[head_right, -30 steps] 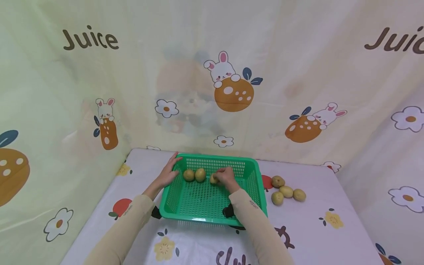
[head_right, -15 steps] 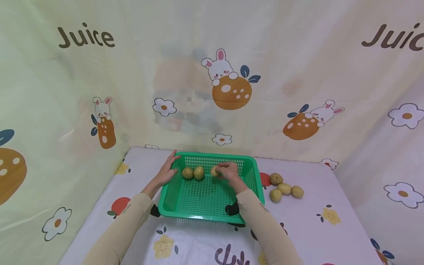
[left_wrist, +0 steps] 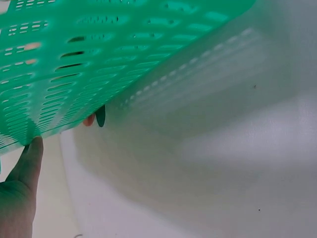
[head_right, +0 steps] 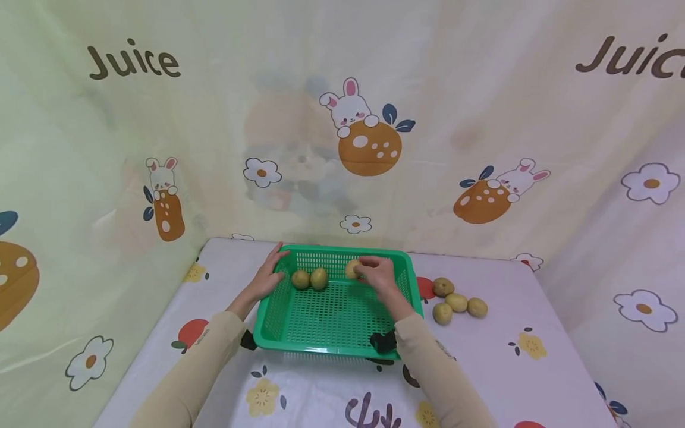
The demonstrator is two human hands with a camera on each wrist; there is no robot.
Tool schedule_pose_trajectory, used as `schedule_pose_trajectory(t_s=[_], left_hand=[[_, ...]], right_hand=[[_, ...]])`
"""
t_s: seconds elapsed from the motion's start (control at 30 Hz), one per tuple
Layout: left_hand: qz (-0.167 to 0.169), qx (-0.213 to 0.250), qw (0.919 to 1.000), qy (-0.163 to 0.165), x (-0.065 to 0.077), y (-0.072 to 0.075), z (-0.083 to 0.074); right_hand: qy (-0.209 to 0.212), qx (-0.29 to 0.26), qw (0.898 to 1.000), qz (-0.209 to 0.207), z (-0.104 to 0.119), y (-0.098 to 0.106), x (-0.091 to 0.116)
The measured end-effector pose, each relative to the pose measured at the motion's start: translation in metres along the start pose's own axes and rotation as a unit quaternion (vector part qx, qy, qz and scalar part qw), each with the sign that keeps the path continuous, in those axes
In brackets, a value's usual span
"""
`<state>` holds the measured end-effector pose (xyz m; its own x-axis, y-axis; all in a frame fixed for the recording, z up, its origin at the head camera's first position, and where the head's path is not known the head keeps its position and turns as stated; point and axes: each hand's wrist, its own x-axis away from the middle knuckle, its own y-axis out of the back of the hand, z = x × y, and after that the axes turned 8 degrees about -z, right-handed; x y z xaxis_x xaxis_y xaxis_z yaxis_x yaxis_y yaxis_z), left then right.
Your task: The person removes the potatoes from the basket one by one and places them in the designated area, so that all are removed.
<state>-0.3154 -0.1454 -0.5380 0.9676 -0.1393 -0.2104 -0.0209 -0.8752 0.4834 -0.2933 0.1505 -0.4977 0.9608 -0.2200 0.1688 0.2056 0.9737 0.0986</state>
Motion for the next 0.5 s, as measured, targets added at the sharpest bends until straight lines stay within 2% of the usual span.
schedule_pose_trajectory(t_s=[0.23,0.5], left_hand=[[0.003,-0.001,1.0,0.006,0.002,0.002,-0.002],[0.008,0.002,0.9999,0.012,0.002,0.002,-0.003]], right_hand=[[0.005,-0.012,1.0,-0.012,0.01,0.01,0.014],[0.042,-0.031,0.998,-0.021,0.015,0.023,0.03]])
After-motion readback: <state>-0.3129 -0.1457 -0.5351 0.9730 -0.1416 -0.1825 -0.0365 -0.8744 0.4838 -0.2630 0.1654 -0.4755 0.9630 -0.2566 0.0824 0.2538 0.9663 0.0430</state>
